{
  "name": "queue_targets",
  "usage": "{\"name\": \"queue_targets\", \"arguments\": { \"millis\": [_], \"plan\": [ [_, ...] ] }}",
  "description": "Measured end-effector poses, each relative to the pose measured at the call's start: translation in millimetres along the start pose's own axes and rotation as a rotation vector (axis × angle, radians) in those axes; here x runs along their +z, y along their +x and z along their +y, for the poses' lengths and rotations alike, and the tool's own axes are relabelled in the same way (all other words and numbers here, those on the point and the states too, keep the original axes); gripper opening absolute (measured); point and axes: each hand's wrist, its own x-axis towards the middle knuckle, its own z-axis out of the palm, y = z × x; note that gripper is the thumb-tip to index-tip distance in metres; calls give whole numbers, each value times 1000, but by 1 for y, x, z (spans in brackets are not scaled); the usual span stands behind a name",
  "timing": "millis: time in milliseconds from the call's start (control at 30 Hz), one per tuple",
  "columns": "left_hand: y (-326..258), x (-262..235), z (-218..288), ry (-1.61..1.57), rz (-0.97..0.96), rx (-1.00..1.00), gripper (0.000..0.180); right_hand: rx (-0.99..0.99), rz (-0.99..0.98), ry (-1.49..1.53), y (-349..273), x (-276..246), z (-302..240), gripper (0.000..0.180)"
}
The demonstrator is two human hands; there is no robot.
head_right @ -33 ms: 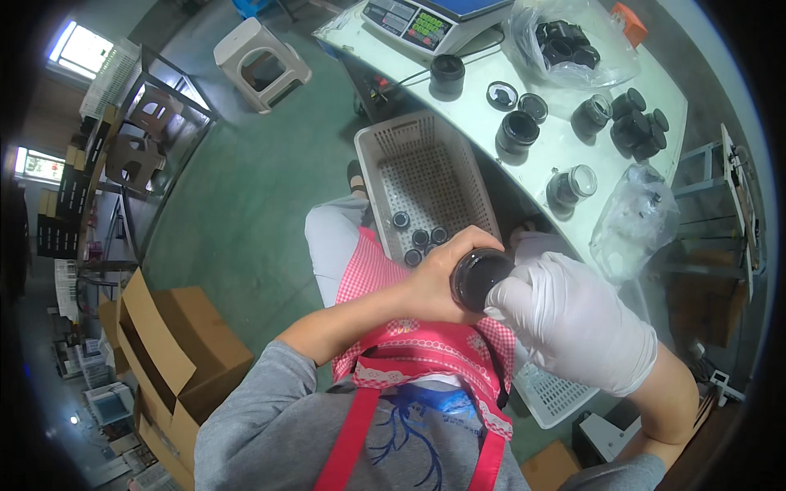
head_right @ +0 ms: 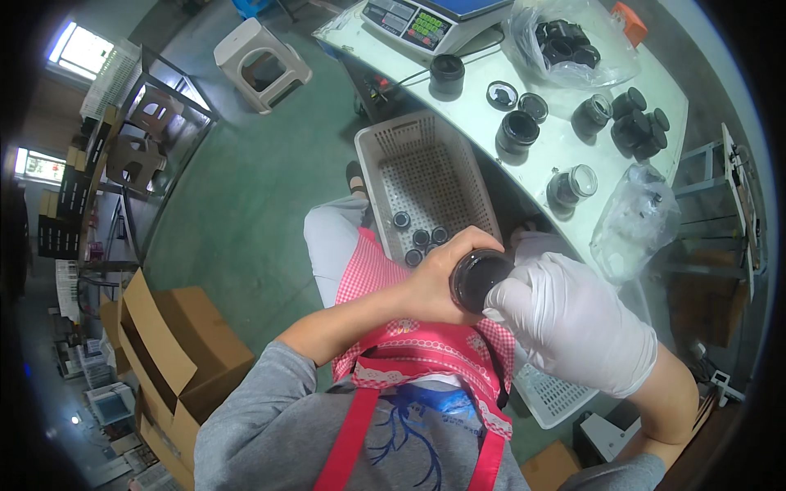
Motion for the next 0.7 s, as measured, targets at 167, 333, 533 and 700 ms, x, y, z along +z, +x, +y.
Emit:
{"name": "queue_targets", "arguments": {
  "millis": [167,333,533,700],
  "plan": [
    [3,2,1,-10,-36,-38,76,53,-23,59,-4,-4,5,32],
    [4,1,-2,-59,-95,-73,77,274,7,430,1,-7,8,4],
    [3,-6,-6,-38,-43,-40,78,185,87,406,14,4,17,3],
    [1,-10,-10,-27,-24,-59,78,126,60,363,22,7,27,7]
  ]
}}
